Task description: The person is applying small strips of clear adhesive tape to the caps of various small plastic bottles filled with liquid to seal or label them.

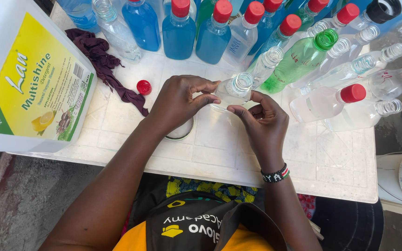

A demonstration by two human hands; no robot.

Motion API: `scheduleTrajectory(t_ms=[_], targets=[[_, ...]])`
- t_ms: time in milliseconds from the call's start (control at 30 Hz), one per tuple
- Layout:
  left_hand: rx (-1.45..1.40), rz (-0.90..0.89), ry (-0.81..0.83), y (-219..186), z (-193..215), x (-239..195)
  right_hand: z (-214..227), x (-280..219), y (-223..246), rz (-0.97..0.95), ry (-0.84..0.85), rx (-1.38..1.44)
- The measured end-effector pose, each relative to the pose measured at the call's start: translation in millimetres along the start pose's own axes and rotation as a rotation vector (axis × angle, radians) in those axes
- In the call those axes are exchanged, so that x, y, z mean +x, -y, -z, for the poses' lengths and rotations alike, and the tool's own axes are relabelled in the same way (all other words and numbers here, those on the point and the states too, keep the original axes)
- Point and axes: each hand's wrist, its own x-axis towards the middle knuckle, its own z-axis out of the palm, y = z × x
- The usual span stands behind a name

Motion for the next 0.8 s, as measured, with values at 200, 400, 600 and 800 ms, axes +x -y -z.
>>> scheduleTrajectory(t_ms=[200, 400, 600, 800], targets=[[-0.019, 0.006, 0.037, -2, 5, 1, 8, 4, -24, -0.007, 0.049, 0.084], [-0.02, -0.012, 0.057, 3, 8, 0, 16, 3, -24, 0.092, 0.094, 0.055], [-0.019, -0.025, 0.042, 0, 9, -4, 11, 0, 7, 0.159, 0.059, -0.015], [0.005, -0.008, 0.05, -2, 7, -6, 3, 0, -1, 0.219, 0.045, 0.04]])
